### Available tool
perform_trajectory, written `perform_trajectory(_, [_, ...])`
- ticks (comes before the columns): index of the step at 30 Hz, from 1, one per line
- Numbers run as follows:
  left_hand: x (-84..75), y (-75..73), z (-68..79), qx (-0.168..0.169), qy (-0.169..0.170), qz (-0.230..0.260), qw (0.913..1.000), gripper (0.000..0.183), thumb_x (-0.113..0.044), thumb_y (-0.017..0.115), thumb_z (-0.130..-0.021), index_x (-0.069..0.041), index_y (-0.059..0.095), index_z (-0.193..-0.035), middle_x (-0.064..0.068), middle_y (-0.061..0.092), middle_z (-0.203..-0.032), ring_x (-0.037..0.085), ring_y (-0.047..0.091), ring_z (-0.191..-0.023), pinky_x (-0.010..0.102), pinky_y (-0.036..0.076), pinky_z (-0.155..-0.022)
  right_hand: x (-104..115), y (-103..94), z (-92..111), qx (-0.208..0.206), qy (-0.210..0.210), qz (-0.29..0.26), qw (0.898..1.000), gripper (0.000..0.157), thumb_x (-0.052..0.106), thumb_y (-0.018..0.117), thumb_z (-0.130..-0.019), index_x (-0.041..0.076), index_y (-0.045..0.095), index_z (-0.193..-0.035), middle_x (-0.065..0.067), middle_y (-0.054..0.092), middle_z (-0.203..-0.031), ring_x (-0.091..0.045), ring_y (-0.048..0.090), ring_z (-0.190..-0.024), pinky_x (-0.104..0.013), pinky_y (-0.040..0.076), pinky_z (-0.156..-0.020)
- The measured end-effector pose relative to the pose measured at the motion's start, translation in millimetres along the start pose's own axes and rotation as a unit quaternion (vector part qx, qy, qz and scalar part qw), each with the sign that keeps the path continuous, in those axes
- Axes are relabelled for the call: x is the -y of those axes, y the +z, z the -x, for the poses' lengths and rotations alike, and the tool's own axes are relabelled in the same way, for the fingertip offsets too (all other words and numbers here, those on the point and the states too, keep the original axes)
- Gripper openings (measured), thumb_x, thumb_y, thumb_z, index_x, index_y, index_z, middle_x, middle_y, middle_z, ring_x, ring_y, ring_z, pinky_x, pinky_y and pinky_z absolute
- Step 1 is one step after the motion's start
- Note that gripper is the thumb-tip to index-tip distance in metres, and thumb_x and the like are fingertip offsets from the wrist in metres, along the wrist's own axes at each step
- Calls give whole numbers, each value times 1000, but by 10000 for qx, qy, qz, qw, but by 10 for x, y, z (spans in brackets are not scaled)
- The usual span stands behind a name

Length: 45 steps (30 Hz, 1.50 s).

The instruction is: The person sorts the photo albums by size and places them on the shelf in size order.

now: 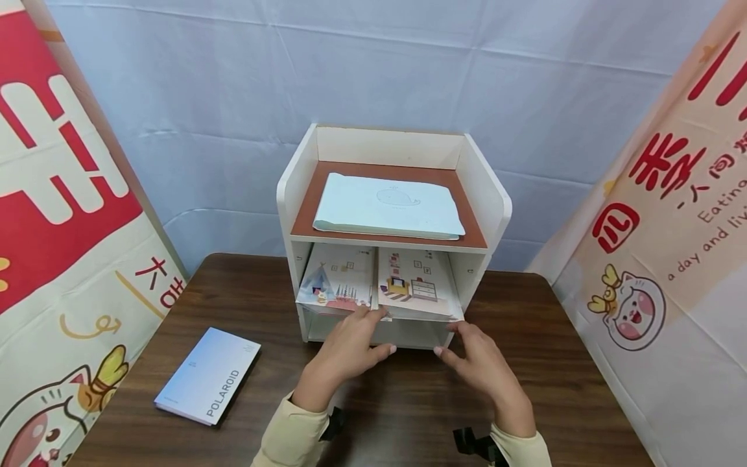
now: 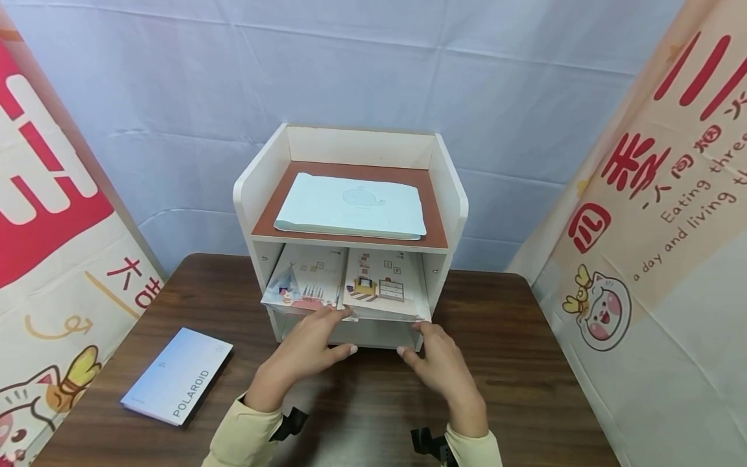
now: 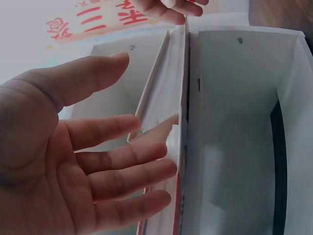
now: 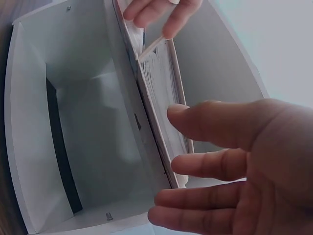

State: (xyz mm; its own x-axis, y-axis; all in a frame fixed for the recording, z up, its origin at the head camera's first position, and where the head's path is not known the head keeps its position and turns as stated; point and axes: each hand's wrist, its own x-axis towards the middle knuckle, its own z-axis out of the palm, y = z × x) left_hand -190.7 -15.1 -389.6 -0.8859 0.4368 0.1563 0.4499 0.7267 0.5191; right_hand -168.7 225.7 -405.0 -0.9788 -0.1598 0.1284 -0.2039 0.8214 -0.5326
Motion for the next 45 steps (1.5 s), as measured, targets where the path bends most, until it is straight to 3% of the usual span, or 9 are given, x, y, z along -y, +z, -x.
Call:
perform_trajectory(17, [158, 9, 161, -52, -43, -358, 9993, 55, -35, 71, -82, -8, 55, -127, 13, 51, -125, 27, 56, -103, 43, 48, -80, 161, 135, 16, 160, -284, 139, 9994, 41, 23, 72, -82, 0, 58, -113, -12, 59, -111, -29, 57, -98, -45, 46, -81])
perform_trajectory(27, [430, -24, 340, 23, 108, -885, 9960, 44, -25, 73, -80, -6, 61, -119, 14, 58, -108, 28, 58, -91, 44, 49, -73, 290, 265, -14, 608, -651, 312, 9955, 35, 22, 73, -81, 4, 61, -109, -9, 60, -108, -28, 56, -101, -45, 45, -82])
perform_trajectory(39, [811, -58, 531, -172, -451, -1496, 9876, 42, -29, 75, -77, -9, 65, -113, 12, 57, -96, 29, 58, -81, 44, 49, -61, 422, 459, 37, 962, -1401, 325, 9849, 40, 22, 72, -81, 2, 60, -113, -14, 60, -111, -31, 56, -102, -45, 45, -82])
perform_trajectory(45, [969, -93, 626, -180, -679, -1595, 9847, 42, -27, 76, -76, -7, 65, -112, 14, 57, -96, 31, 59, -80, 45, 49, -60, 496, 564, 49, 1321, -1431, 311, 9804, 44, 23, 73, -80, 1, 59, -115, -14, 59, -111, -29, 58, -99, -43, 47, -80])
